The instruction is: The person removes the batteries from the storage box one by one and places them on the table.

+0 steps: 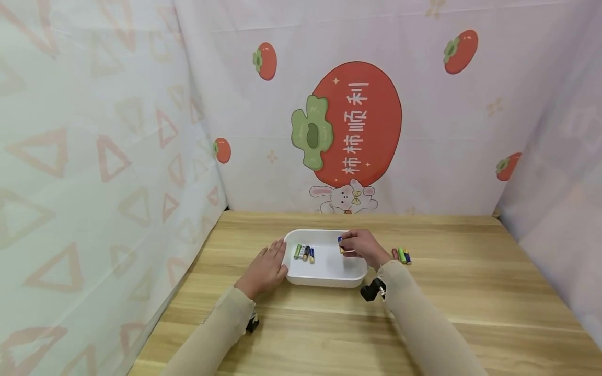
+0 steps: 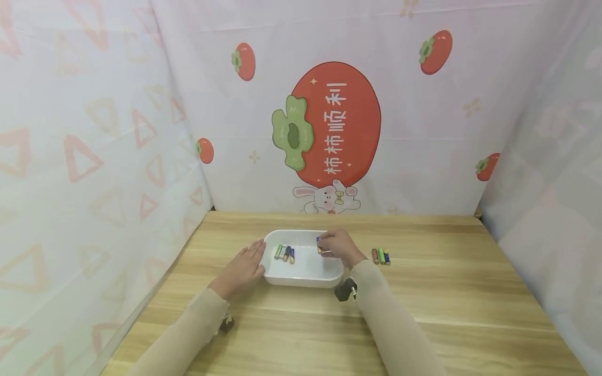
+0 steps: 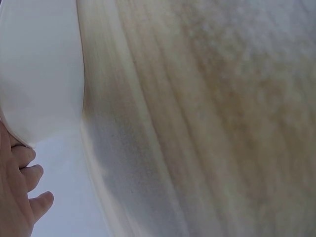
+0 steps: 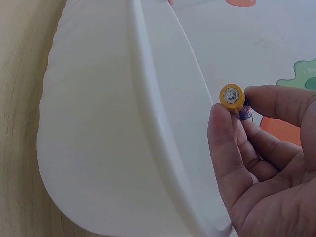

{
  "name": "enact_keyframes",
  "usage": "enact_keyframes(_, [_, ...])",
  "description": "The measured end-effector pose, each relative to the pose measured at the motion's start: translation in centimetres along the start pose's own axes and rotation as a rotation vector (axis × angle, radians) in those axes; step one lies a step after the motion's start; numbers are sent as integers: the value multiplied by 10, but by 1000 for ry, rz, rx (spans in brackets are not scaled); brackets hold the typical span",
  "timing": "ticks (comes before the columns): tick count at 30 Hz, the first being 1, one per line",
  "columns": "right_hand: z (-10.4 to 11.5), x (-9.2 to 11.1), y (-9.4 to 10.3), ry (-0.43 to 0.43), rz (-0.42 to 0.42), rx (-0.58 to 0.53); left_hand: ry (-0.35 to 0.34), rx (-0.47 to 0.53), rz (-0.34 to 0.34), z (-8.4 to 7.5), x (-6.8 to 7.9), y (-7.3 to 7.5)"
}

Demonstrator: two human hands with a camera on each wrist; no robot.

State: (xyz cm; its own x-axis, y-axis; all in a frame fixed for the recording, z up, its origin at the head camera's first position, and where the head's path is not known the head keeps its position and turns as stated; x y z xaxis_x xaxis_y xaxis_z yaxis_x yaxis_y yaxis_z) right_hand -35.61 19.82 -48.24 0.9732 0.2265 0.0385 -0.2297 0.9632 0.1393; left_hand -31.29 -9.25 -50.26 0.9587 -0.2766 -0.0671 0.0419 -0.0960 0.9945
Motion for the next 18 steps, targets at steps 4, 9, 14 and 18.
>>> enact_keyframes(4, [0, 2, 4, -16, 4, 16, 3, -7, 1, 0, 0, -2])
enact_keyframes(9, [-2, 4, 8, -19, -2, 15, -6, 4, -4, -1, -1, -2])
enact_keyframes(14, [1, 5, 10, -6, -6, 9, 1, -1, 8, -1, -1, 1])
enact_keyframes(18, [5, 7, 15, -9, -8, 17, -6, -2, 5, 0, -2, 3])
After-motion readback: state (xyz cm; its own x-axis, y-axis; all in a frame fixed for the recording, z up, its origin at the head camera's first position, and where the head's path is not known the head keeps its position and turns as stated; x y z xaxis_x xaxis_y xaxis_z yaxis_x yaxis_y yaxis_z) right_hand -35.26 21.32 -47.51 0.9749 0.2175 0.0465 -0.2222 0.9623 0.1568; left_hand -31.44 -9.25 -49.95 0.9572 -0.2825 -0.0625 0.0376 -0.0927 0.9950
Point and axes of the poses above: each hand's wrist, its own x-axis away from the middle knuckle, its own y-axis out of the back of the hand, z = x × y, the point moved 3 cm from there along -x, towards the middle knuckle, and after that the axes turned 13 degrees about y, right-handed, at the moved point
